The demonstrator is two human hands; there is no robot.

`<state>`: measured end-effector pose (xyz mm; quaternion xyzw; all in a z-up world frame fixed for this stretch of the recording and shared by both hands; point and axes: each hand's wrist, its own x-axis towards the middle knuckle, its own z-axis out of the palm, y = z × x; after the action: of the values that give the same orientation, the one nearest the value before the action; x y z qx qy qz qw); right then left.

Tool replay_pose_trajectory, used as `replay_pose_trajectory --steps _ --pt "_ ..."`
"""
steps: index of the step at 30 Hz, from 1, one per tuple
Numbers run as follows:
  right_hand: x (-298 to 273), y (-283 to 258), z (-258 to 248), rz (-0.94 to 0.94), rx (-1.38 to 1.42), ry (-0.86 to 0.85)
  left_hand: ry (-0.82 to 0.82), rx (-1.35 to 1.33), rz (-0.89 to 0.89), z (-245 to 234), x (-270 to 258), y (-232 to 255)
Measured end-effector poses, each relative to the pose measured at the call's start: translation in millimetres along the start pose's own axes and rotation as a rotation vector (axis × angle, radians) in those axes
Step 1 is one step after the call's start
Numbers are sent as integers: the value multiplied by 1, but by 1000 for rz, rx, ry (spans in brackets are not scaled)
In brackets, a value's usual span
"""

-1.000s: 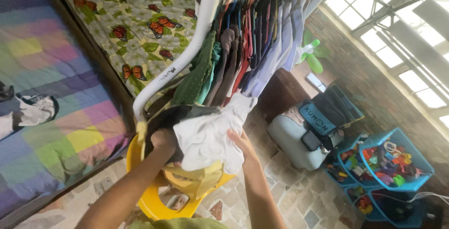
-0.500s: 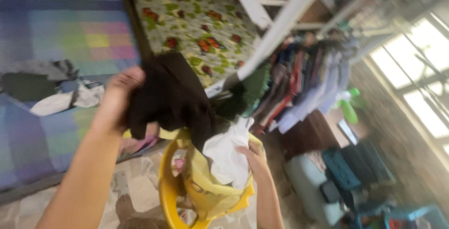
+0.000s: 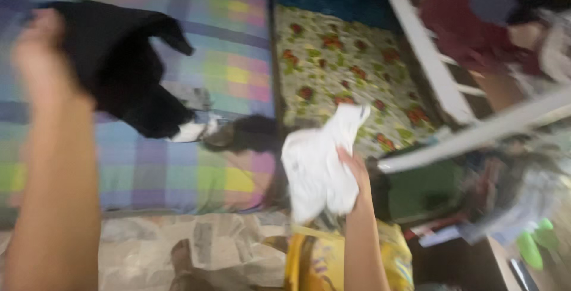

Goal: The person folds various garments and linens by hand, placing them into a yellow laundry basket. They also rearrange pillows on a sofa and move a towel from a drying rack to the bed.

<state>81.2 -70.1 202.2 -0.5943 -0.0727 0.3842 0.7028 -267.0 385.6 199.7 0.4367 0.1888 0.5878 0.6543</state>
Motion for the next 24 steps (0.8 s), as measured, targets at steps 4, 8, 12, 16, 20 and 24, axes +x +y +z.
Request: replay_pose_trajectory --steps 4,8,12,16,20,24 --pt "94 8 116 -292 -81 -213 160 428 -32 -38 91 -40" --pt "169 31 227 -504 -346 -204 6 918 230 -81 140 -46" --pt "211 83 308 -473 -498 -209 174 909 -117 -122 157 -50" --pt "254 137 371 -47 -847 -121 171 864 -282 -176 148 -48" --pt "291 168 445 -119 -557 -440 152 741 -401 -212 131 -34" --pt "308 161 530 -238 -318 -569 199 809 -395 -208 122 -20"
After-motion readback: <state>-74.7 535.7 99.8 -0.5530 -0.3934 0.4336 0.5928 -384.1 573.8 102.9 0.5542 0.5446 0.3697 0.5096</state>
